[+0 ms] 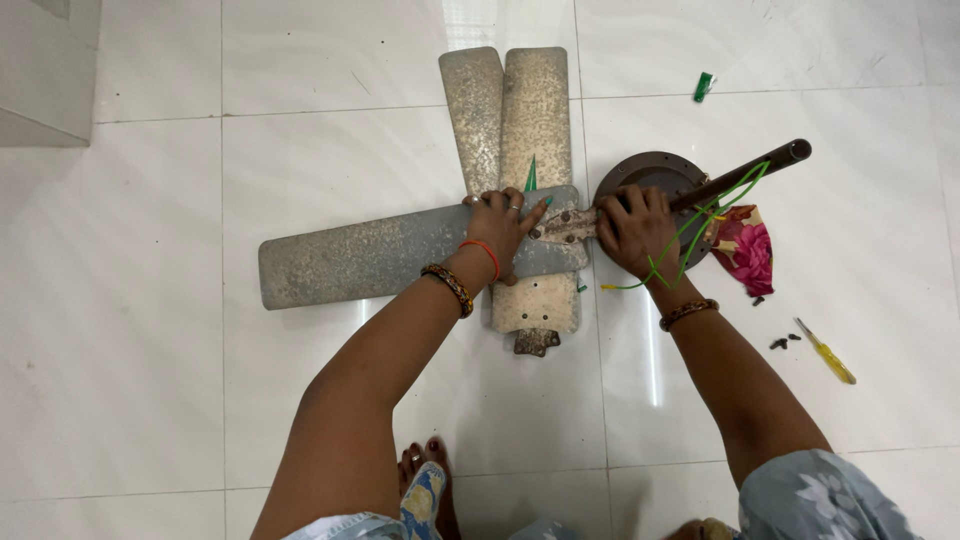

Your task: The person assembles a ceiling fan by attaching fan blades to the motor housing on the floor. They align each blade and secure it using screws and a screwdriver, handling the components one at a time.

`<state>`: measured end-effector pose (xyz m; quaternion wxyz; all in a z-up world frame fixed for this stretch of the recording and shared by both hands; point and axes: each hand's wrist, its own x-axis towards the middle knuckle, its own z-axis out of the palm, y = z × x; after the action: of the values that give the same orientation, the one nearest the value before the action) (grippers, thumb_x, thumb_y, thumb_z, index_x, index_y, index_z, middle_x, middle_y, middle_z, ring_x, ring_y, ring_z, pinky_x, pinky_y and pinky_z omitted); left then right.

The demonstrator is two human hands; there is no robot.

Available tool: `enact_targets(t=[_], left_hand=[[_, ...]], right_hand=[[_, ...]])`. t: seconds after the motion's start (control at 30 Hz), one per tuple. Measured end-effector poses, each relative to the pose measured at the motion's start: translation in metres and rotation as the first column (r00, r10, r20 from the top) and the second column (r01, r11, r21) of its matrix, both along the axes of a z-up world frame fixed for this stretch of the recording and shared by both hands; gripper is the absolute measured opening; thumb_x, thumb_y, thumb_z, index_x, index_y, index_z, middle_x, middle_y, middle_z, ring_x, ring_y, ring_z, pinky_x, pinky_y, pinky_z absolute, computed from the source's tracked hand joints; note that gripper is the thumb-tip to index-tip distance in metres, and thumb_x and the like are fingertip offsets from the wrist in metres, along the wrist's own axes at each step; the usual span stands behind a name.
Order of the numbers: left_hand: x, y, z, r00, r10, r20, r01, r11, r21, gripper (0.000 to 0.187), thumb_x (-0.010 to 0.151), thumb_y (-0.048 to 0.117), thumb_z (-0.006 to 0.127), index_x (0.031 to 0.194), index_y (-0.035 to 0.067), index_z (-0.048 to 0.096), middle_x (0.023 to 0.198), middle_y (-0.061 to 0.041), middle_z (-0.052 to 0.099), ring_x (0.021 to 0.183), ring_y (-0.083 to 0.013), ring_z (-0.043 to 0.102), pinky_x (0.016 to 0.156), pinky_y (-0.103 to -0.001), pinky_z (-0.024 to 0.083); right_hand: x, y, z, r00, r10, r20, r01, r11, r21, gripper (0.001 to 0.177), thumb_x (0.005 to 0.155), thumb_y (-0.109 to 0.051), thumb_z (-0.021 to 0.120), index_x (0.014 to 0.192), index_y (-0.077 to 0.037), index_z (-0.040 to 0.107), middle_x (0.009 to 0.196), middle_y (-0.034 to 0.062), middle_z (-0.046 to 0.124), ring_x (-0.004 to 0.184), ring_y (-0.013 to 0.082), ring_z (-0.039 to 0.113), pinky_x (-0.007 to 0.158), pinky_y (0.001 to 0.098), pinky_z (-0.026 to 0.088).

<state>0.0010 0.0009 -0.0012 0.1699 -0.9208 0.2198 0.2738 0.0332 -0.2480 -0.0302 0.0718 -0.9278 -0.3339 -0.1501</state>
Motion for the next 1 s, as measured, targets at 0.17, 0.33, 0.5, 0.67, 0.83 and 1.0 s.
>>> enact_targets(t=[0.17, 0.33, 0.5, 0.67, 0.83, 1.0], left_hand=[[0.0, -0.001, -0.001, 1.0, 0.017, 0.009, -0.017, 1.0, -0.02, 0.147, 0.065, 0.079, 0.08, 0.165, 0.022, -0.011, 0.158, -0.024, 0.025, 0.132, -0.0468, 0.042, 0.098, -0.063, 0.047], [0.0, -0.001, -0.002, 1.0, 0.023, 0.008, -0.022, 0.999, -0.023, 0.145, 0.066, 0.078, 0.08, 0.165, 0.022, -0.01, 0.157, -0.024, 0.025, 0.131, -0.0478, 0.042, 0.097, -0.064, 0.047], [0.002, -0.001, -0.004, 1.0, 0.028, 0.005, -0.028, 0.999, -0.027, 0.145, 0.065, 0.079, 0.08, 0.164, 0.024, -0.01, 0.158, -0.024, 0.025, 0.133, -0.0475, 0.041, 0.098, -0.065, 0.046], [0.001, -0.002, -0.008, 0.999, 0.027, 0.02, -0.027, 0.999, -0.021, 0.146, 0.064, 0.081, 0.079, 0.164, 0.024, -0.011, 0.158, -0.024, 0.025, 0.132, -0.0467, 0.042, 0.098, -0.065, 0.046], [0.003, -0.003, -0.008, 1.0, 0.017, 0.019, -0.017, 1.0, 0.001, 0.147, 0.064, 0.082, 0.079, 0.164, 0.023, -0.012, 0.158, -0.025, 0.025, 0.13, -0.0478, 0.043, 0.096, -0.064, 0.047], [0.003, -0.003, -0.012, 1.0, 0.011, 0.016, -0.011, 1.0, 0.004, 0.147, 0.065, 0.082, 0.078, 0.164, 0.023, -0.013, 0.157, -0.025, 0.025, 0.13, -0.0479, 0.043, 0.096, -0.064, 0.048]], right_hand=[[0.002, 0.002, 0.004, 1.0, -0.008, -0.027, 0.009, 0.999, 0.051, 0.025, 0.101, -0.025, 0.069, 0.106, -0.002, 0.064, 0.111, 0.0149, 0.06, 0.103, 0.0342, 0.054, 0.092, 0.0474, 0.049], [0.0, 0.0, 0.005, 0.998, 0.032, -0.05, -0.026, 0.994, 0.109, 0.018, 0.092, -0.019, 0.068, 0.104, -0.006, 0.068, 0.109, 0.0124, 0.062, 0.1, 0.0338, 0.055, 0.088, 0.047, 0.049], [0.002, 0.002, 0.004, 0.997, -0.031, -0.071, 0.036, 0.997, 0.071, 0.022, 0.099, -0.024, 0.07, 0.105, -0.003, 0.065, 0.112, 0.0132, 0.06, 0.104, 0.0342, 0.054, 0.092, 0.0478, 0.049], [0.0, 0.001, 0.005, 0.999, 0.016, -0.042, -0.011, 0.993, 0.115, 0.02, 0.096, -0.021, 0.071, 0.108, -0.005, 0.068, 0.11, 0.0128, 0.061, 0.101, 0.0341, 0.054, 0.09, 0.048, 0.048], [0.004, 0.009, -0.001, 0.997, -0.071, -0.024, 0.073, 0.991, 0.114, 0.023, 0.096, -0.023, 0.073, 0.096, -0.002, 0.064, 0.106, 0.0143, 0.06, 0.1, 0.0351, 0.053, 0.09, 0.0479, 0.047], [0.005, 0.003, -0.016, 0.986, -0.088, -0.141, 0.121, 0.961, 0.249, 0.01, 0.104, -0.013, 0.066, 0.103, -0.002, 0.065, 0.107, 0.0136, 0.062, 0.1, 0.0353, 0.053, 0.09, 0.0477, 0.046]])
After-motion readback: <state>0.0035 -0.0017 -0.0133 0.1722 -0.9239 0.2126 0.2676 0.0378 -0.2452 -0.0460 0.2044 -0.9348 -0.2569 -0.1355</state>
